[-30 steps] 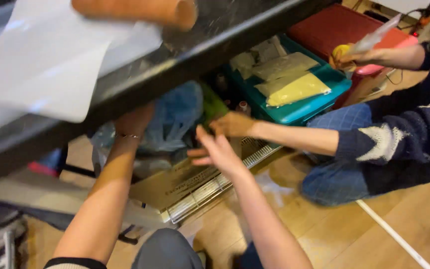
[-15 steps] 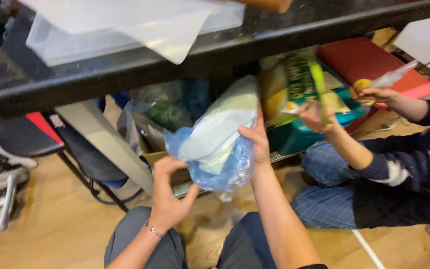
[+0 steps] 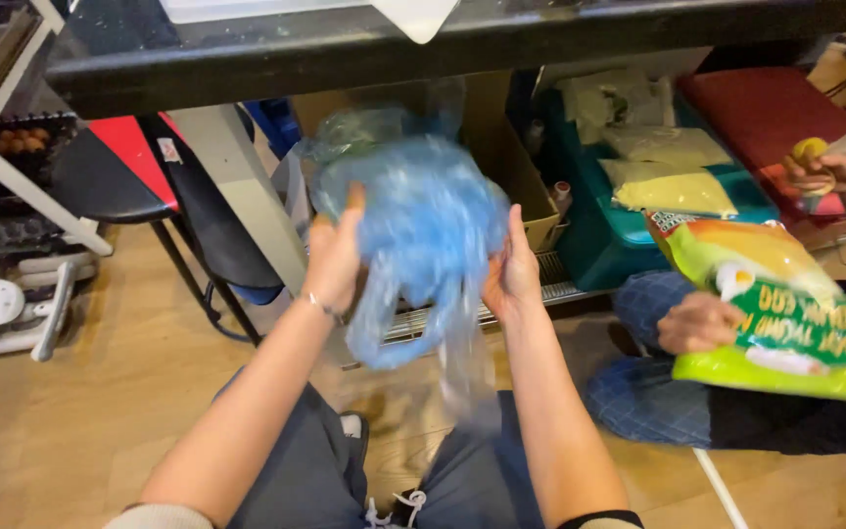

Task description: The person sits on the floor and rummages through a cardboard box under a counter, pulling out a package of food. They stand up, place the package on the counter, and then move a metal bowl and a plastic container of cookies to a digital scale.

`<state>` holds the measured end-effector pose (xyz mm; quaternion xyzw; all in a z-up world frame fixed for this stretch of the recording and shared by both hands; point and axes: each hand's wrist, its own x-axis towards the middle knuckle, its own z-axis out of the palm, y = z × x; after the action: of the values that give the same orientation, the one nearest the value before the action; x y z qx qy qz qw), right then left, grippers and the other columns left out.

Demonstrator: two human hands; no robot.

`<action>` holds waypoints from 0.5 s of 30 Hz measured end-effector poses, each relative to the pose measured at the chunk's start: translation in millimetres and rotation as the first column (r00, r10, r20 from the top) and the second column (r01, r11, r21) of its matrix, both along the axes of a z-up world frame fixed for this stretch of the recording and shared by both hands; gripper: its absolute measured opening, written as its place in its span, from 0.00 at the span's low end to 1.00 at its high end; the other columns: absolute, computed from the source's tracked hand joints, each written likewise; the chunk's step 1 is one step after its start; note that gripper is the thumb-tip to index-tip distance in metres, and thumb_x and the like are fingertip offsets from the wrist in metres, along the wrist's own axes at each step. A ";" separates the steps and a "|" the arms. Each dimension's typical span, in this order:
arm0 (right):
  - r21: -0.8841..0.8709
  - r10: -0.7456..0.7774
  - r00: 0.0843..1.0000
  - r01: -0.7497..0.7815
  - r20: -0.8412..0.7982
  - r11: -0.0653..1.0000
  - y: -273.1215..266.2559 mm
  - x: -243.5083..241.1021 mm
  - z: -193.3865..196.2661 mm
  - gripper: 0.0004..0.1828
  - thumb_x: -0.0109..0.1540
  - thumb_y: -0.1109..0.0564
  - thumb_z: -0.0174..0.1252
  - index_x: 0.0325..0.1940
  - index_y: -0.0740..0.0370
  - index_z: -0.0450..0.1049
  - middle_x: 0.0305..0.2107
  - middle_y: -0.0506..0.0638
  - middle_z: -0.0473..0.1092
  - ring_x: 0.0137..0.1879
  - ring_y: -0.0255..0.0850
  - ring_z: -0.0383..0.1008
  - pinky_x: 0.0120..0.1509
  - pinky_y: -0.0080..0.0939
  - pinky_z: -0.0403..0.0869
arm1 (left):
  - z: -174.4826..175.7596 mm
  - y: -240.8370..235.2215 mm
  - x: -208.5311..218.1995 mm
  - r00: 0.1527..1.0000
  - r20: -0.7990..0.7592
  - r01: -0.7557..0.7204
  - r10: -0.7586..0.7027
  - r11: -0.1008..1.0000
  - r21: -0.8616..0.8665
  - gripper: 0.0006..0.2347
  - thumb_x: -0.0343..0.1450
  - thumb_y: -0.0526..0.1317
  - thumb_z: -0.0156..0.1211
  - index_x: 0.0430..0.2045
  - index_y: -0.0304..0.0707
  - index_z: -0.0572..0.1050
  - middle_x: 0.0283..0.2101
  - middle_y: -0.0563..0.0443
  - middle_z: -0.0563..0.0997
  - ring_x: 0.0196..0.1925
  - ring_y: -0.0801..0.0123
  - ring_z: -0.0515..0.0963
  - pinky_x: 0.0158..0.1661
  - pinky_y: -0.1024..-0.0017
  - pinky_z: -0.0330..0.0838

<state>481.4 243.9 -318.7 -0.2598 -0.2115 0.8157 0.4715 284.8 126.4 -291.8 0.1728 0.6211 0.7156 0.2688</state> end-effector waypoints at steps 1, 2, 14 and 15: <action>0.005 -0.008 1.000 0.008 0.002 1.000 13.6 3.6 -13.5 0.33 0.69 0.34 0.73 0.66 0.60 0.82 0.51 0.51 0.84 0.48 0.46 0.88 0.65 0.58 0.88 | -11.8 23.5 -16.1 1.000 0.002 0.008 -0.008 1.000 0.005 0.27 0.76 0.50 0.70 0.57 0.15 0.75 0.51 0.31 0.75 0.46 0.55 0.79 0.43 0.47 0.81; -0.009 -0.007 1.000 0.007 -0.010 1.000 27.4 7.0 -26.9 0.23 0.69 0.44 0.74 0.59 0.62 0.81 0.41 0.48 0.80 0.39 0.41 0.83 0.63 0.55 0.91 | -23.7 47.5 -32.3 0.994 0.105 -0.037 0.032 0.998 0.052 0.24 0.78 0.46 0.68 0.55 0.14 0.75 0.47 0.27 0.78 0.35 0.53 0.81 0.38 0.38 0.84; 0.731 -0.441 0.604 -0.401 0.664 0.551 40.9 3.2 35.9 0.61 0.57 0.37 0.87 0.86 0.60 0.64 0.69 0.70 0.69 0.75 0.66 0.74 0.78 0.70 0.76 | 67.6 58.2 13.2 0.876 0.205 0.385 -0.436 0.890 0.244 0.08 0.76 0.33 0.73 0.34 0.23 0.83 0.24 0.49 0.76 0.13 0.75 0.76 0.31 0.56 0.92; 0.704 -0.466 0.556 -0.356 0.688 0.615 57.7 -7.7 26.7 0.57 0.58 0.35 0.84 0.85 0.54 0.65 0.69 0.67 0.70 0.75 0.64 0.74 0.79 0.68 0.76 | 65.2 65.0 14.4 0.794 0.115 0.563 -0.597 0.794 0.231 0.07 0.79 0.40 0.72 0.38 0.34 0.86 0.29 0.57 0.80 0.16 0.82 0.79 0.27 0.76 0.89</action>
<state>473.7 301.5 -292.0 -0.3837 -0.7308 0.3935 0.4049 299.2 191.3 -226.6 0.3135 0.4415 0.6651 0.5143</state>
